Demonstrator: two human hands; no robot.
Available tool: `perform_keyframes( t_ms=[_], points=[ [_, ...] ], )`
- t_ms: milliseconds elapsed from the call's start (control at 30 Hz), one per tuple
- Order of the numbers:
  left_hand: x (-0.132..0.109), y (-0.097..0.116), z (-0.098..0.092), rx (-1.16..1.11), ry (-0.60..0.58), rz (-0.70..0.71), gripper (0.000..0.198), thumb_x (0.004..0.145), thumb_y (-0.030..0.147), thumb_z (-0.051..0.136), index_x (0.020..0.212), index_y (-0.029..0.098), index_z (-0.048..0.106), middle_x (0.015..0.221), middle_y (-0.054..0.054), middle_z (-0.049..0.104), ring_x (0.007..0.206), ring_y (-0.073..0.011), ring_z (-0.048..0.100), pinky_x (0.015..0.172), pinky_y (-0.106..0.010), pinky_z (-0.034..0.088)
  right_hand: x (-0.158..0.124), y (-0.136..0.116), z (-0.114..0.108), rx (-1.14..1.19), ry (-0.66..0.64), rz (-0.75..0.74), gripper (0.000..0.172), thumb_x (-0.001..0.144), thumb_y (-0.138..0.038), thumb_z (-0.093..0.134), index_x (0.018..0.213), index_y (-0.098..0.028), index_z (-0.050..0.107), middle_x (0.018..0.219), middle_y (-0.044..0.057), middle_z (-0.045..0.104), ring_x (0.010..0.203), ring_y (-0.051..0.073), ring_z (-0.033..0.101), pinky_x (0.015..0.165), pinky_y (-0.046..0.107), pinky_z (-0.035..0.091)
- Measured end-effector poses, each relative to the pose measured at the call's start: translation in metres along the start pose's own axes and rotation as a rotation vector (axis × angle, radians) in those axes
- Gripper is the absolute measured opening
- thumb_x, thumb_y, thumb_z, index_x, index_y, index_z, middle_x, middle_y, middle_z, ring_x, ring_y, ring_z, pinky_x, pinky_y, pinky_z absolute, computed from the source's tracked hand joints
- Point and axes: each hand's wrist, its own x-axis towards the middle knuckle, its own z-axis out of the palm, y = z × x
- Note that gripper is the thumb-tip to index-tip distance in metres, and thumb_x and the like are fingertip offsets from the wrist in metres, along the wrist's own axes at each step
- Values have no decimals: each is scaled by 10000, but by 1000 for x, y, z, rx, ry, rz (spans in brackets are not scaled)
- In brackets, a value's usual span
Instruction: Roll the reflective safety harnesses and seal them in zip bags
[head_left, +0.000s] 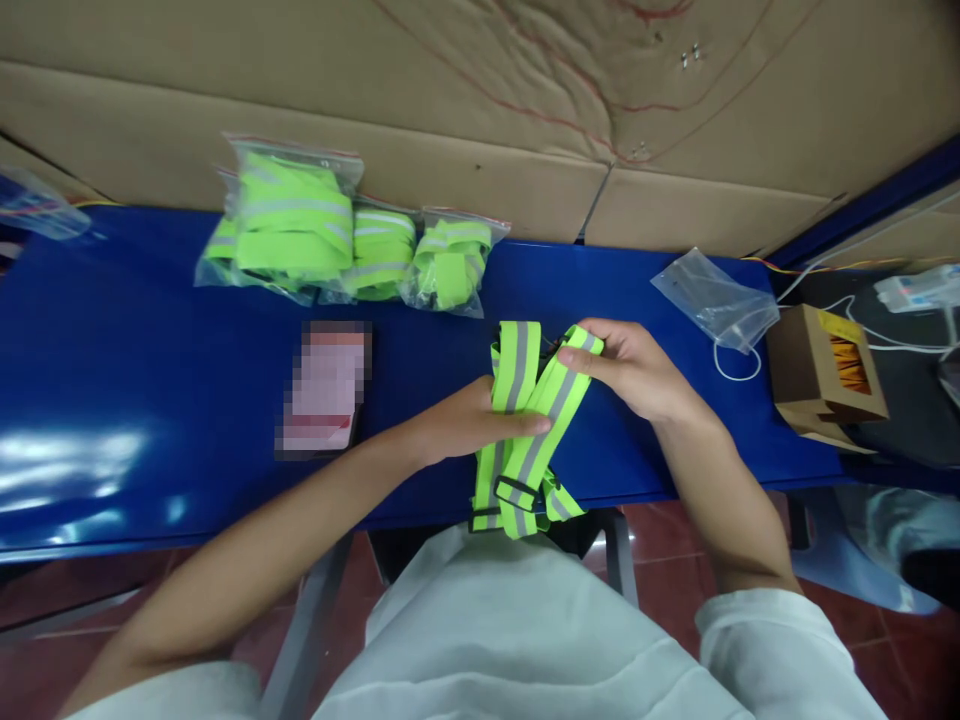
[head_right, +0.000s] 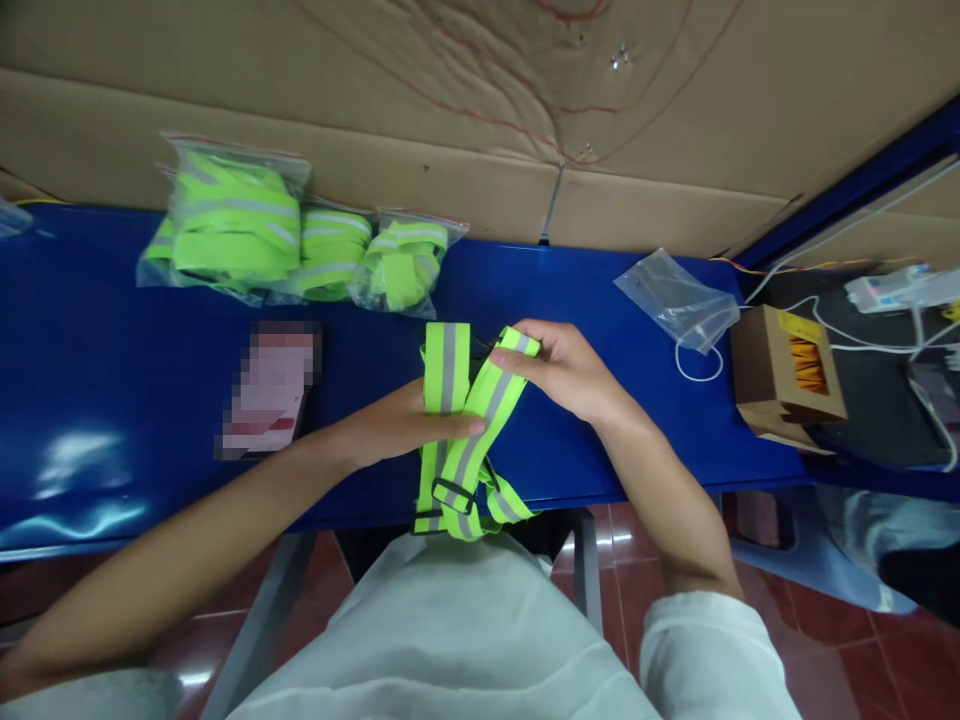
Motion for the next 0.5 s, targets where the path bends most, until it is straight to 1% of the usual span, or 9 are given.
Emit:
perform_keyframes(
  t_ms=[67, 133, 233, 300, 367, 433, 467, 500],
  points=[
    [0, -3, 0, -8, -71, -3, 434, 725, 370, 893, 1076, 187, 715, 993, -38, 767, 897, -208, 717, 782, -305, 577, -1, -1, -1, 91, -17, 58, 301, 736, -419, 898, 800, -188, 715, 756, -25, 658, 684, 122, 557, 653, 248, 426],
    [0, -5, 0, -6, -114, 22, 422, 730, 351, 889, 1075, 191, 708, 992, -36, 764, 904, -204, 714, 780, -299, 579, -1, -1, -3, 198, -37, 149, 308, 705, -393, 919, 765, -184, 702, 719, -24, 659, 652, 120, 572, 617, 242, 433],
    [-1, -7, 2, -37, -204, 29, 367, 820, 383, 817, 1109, 186, 707, 1037, -67, 764, 965, -225, 722, 809, -315, 590, 0, 1, -4, 350, -87, 288, 314, 705, -367, 919, 727, -181, 666, 661, -25, 651, 582, 114, 578, 545, 232, 427],
    [-2, -8, 3, -58, -245, 10, 330, 852, 399, 784, 1080, 173, 705, 1005, -70, 758, 927, -217, 720, 780, -305, 585, 2, 4, -3, 459, -110, 359, 323, 713, -349, 912, 714, -177, 638, 642, -28, 645, 546, 104, 573, 529, 224, 442],
    [-4, -9, 2, -27, -214, 11, 301, 846, 400, 787, 1004, 168, 681, 923, -41, 730, 833, -181, 685, 727, -277, 558, 3, 10, 1, 546, -149, 434, 311, 709, -339, 911, 792, -179, 658, 670, -28, 659, 554, 104, 590, 540, 220, 470],
    [-7, -9, 1, 42, -140, 44, 312, 836, 403, 791, 997, 178, 647, 924, -22, 699, 825, -164, 645, 737, -272, 541, 5, 16, 7, 546, -192, 476, 341, 738, -360, 893, 962, -204, 689, 716, -32, 673, 585, 112, 613, 548, 218, 481],
    [-8, -9, 0, 73, -111, 63, 322, 843, 408, 781, 1022, 184, 635, 955, -23, 690, 851, -167, 636, 762, -279, 541, 5, 19, 9, 492, -200, 455, 361, 769, -379, 873, 1040, -225, 691, 747, -32, 679, 612, 117, 624, 556, 218, 482],
    [-9, -8, -2, 98, -88, 82, 328, 854, 414, 766, 1047, 189, 626, 975, -24, 681, 870, -169, 626, 781, -286, 538, 5, 21, 11, 400, -194, 399, 353, 804, -397, 849, 1082, -245, 693, 783, -28, 687, 651, 123, 636, 575, 222, 488]
  ],
)
